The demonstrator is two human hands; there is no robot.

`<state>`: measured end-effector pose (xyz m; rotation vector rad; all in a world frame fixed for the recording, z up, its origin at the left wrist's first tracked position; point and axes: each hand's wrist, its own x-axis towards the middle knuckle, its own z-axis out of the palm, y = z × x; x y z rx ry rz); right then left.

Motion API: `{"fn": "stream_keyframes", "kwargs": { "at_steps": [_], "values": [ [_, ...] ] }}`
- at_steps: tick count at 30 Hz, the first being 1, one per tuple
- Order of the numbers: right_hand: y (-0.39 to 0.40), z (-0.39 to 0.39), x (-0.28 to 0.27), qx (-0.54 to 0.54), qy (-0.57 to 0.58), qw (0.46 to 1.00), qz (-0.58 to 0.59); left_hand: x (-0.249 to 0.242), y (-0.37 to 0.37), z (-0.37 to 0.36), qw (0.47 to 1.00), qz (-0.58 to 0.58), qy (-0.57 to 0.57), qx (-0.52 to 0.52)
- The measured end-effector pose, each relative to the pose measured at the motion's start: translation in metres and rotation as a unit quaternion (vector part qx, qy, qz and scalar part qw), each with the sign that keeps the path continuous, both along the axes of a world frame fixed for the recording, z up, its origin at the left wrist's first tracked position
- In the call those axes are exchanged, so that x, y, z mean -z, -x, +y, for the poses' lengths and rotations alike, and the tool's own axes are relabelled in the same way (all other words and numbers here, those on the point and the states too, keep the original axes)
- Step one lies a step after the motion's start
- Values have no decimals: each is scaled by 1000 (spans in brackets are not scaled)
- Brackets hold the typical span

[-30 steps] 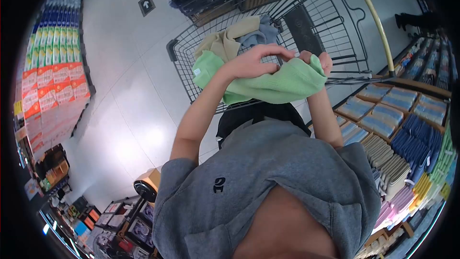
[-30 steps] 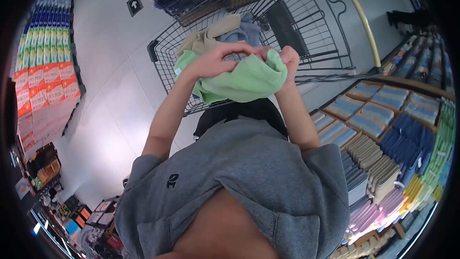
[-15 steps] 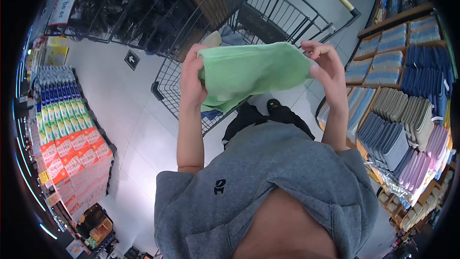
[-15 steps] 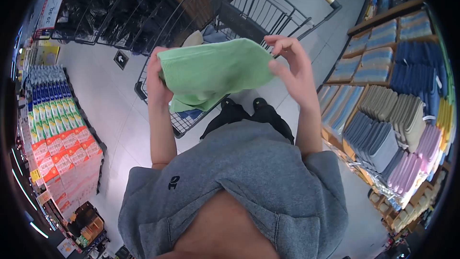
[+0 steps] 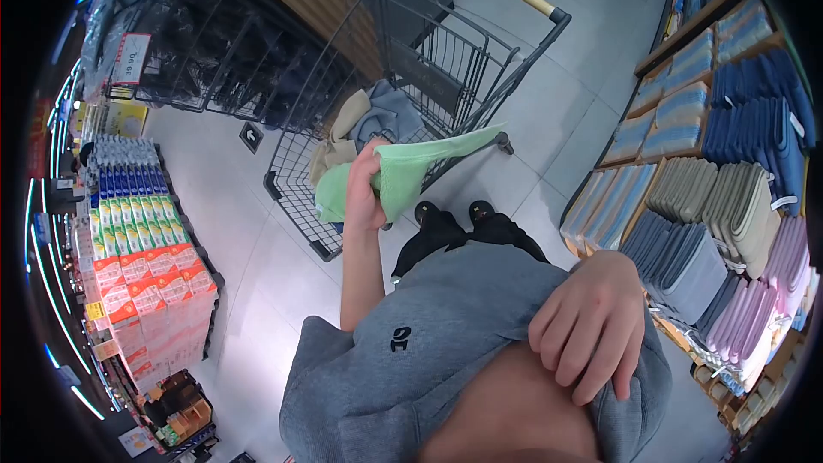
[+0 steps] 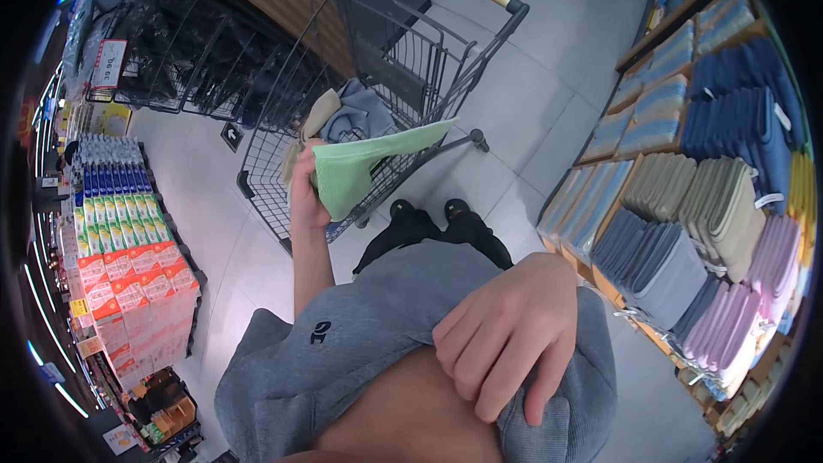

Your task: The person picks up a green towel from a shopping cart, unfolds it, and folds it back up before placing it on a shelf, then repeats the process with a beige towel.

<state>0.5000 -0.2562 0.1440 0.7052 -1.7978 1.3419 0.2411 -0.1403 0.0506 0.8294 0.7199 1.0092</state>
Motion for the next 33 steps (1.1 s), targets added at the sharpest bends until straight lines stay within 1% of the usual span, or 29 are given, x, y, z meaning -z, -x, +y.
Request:
{"fn": "stream_keyframes", "kwargs": {
  "at_steps": [1,4,7,10,11,12,15,18,20,22,25,28,31,33],
  "values": [
    [-1,-1,-4,-8,2,1000,-1,-1,-4,-3,1000,10,5,-2],
    [11,-6,-31,25,47,998,-18,0,-11,-10,1000,3,20,0],
    [4,-20,-26,66,17,997,19,5,-9,-15,999,-38,19,-12],
    [4,-35,-24,27,47,995,79,-7,-12,-26,997,-37,56,-47],
    [7,-41,-23,15,58,993,100,-7,-9,-28,996,-40,64,-44],
    [12,-47,-22,-49,91,987,125,-8,-6,-29,996,-44,72,-41],
    [35,-64,-26,-131,111,975,139,-11,4,-30,997,-54,62,-11],
    [56,-68,-35,-68,57,994,63,-5,16,-35,996,-65,57,30],
    [73,-78,-43,60,63,996,8,1,25,-39,994,-70,67,52],
    [96,-88,-49,213,70,973,-45,5,31,-45,991,-77,85,71],
    [122,-97,-50,270,29,960,-64,5,37,-53,989,-62,111,70],
    [129,-117,-45,317,42,945,-65,1,41,-58,987,-64,99,112],
    [125,-146,-30,285,59,952,-92,5,42,-62,971,-87,68,212],
    [127,-159,-21,257,70,963,-49,-4,37,-72,963,-67,24,261]
  ]
}}
